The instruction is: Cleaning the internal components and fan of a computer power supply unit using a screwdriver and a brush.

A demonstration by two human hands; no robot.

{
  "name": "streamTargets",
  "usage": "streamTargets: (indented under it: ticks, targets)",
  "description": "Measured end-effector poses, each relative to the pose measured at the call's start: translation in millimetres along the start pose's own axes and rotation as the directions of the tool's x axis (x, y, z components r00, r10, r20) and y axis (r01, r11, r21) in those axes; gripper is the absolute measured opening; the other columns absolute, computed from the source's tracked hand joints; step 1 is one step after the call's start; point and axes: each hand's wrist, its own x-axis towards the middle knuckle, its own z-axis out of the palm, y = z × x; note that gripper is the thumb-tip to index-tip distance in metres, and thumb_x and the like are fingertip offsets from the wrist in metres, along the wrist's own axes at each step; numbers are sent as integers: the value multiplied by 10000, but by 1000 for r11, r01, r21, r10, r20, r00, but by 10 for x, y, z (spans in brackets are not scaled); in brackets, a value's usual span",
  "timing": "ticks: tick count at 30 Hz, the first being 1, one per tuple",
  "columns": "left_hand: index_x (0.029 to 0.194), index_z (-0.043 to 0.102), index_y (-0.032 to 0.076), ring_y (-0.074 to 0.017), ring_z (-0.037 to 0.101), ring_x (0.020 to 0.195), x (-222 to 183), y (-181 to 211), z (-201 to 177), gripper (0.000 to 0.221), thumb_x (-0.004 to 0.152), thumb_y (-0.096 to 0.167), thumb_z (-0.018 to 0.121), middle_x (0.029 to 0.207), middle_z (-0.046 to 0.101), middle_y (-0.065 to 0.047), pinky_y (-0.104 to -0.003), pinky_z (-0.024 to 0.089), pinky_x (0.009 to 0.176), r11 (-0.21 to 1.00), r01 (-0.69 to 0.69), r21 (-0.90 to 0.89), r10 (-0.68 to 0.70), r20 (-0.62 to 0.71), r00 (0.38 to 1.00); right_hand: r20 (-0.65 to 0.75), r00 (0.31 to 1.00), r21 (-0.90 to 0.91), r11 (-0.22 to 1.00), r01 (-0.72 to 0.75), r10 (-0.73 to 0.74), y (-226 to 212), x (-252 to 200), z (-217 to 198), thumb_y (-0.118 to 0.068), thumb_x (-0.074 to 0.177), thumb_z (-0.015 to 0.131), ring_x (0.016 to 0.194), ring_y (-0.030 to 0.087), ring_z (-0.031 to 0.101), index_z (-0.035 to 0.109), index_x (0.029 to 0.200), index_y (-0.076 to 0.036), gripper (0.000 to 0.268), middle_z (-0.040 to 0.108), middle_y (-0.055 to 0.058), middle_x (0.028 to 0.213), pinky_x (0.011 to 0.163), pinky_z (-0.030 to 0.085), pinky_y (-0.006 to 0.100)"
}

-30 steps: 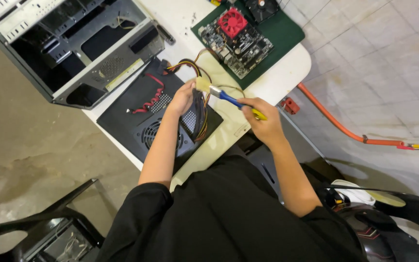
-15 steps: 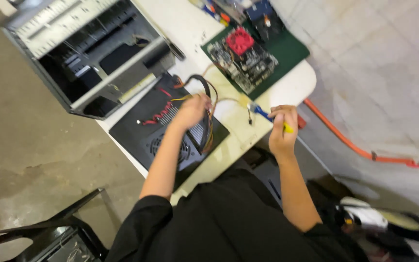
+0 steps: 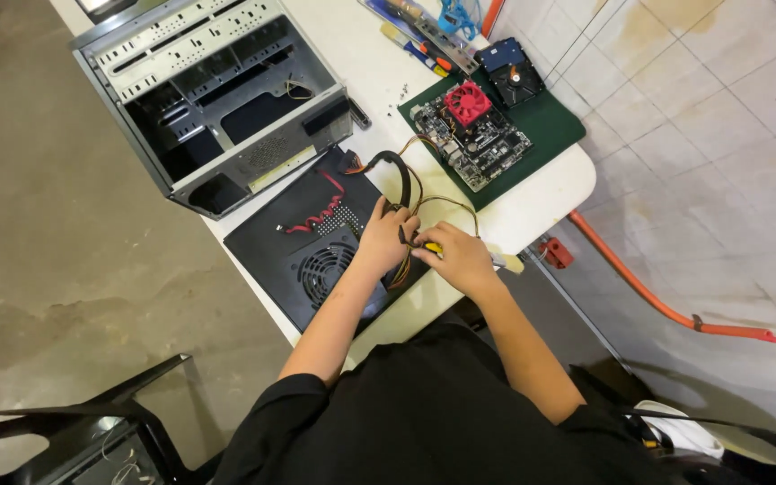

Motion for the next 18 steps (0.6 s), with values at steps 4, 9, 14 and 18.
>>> streamTargets:
  ticks: [4,9,14,18]
  targets:
    - [1141,585,117,-322,592,1283,-320,131,-415,204,992,255,596,1348,550,-124,-637,116,1245,993,-41,-109,27,-126,992,-158,986,0,998,-55,54,201,49,301,-476,997,620,1000,226,722,703,1135,-284,250,684,-51,1042,820,583,393]
    - [1303,608,-46,-469,520,1345,-365,180,-233,332,1051,166,566,1373,592,-291,-643,244,1199,608,-352,-712,-11,-450,893,-327,927,254,962,-100,182,287,44,447,-319,1018,668,996,254,723,719,1062,-201,136,714,-16,1006,846,577,379]
    - [986,694,44,-242,704,1066,-312,376,-214,200,1066,82,515,1013,757,-154,-438,488,1044,-34,-501,-865,-361,-457,813,-387,916,382,922,57,104,57,-54,161,-124,989,642,1055,437,673,687,1171,-60,198,707,200,1083,897,546,515]
    - [1133,680,40,-201,740,863,-221,80,27,178,1080,118,529,820,757,-121,-402,528,973,47,-489,-871,-335,-475,814,-472,877,218,976,18,89,-101,-322,-376,-176,1035,617,969,437,669,675,1105,-83,130,651,173,1014,816,547,504]
